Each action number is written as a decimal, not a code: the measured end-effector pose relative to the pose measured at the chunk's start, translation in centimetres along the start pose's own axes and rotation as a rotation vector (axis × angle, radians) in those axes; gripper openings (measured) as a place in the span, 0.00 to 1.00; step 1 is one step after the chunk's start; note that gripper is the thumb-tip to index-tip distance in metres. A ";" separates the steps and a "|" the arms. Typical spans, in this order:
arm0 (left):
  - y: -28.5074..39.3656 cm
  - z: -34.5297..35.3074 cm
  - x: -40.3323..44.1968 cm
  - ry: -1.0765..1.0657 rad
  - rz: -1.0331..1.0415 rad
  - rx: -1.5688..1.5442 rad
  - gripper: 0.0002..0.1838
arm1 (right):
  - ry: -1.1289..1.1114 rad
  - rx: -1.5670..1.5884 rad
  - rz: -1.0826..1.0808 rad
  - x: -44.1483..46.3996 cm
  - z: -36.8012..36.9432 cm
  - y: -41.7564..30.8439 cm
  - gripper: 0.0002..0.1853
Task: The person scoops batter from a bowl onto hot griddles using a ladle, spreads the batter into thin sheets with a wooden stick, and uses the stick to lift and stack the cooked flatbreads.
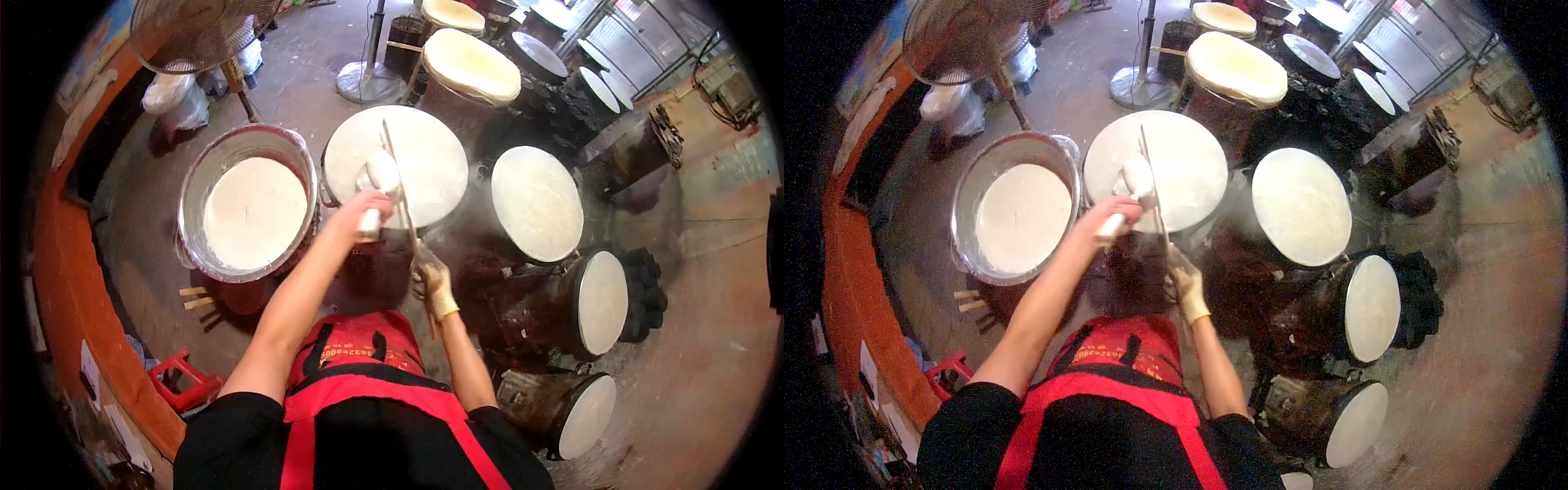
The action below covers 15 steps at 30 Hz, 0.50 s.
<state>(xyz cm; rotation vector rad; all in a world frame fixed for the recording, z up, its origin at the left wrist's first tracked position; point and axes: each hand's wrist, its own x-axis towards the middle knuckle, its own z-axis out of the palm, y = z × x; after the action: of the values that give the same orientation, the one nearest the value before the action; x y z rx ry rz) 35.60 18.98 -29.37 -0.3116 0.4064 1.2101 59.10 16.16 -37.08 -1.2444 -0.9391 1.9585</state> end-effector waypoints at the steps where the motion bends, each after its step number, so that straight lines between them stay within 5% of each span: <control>1: 0.0 0.8 -3.4 -0.015 0.158 0.540 0.10 | 0.067 -0.124 -0.088 -0.4 0.0 -1.6 0.22; 3: -0.3 1.4 -6.5 0.185 0.118 0.560 0.07 | 0.250 -0.050 -0.128 -0.6 -0.6 -4.4 0.19; 7: 1.2 -0.9 -8.5 0.195 -0.102 0.322 0.06 | 0.314 -0.631 -0.670 1.6 -2.0 5.7 0.19; 8: 1.9 -0.9 -8.8 0.231 -0.131 0.302 0.06 | 0.163 -0.488 -0.504 0.0 -1.4 7.3 0.20; 9: 2.1 -1.3 -9.4 0.275 -0.083 0.319 0.06 | 0.121 -0.699 -0.361 -2.2 0.6 5.5 0.21; 11: 2.3 -2.1 -10.7 0.361 0.002 0.364 0.05 | -0.034 -0.623 -0.402 -2.0 1.1 4.5 0.20; 13: 3.2 -3.7 -12.6 0.331 0.055 0.415 0.04 | 0.070 -0.722 -0.606 1.6 0.0 3.3 0.22; 15: 3.9 -4.6 -15.0 0.330 0.123 0.468 0.04 | 0.236 -0.547 -0.410 2.7 3.1 -0.1 0.23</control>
<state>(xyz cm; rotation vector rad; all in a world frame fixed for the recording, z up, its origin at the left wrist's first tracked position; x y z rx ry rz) 26.87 5.70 -26.58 -0.0788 0.9882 1.1452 55.31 17.72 -37.35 -1.3928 -1.5236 1.2441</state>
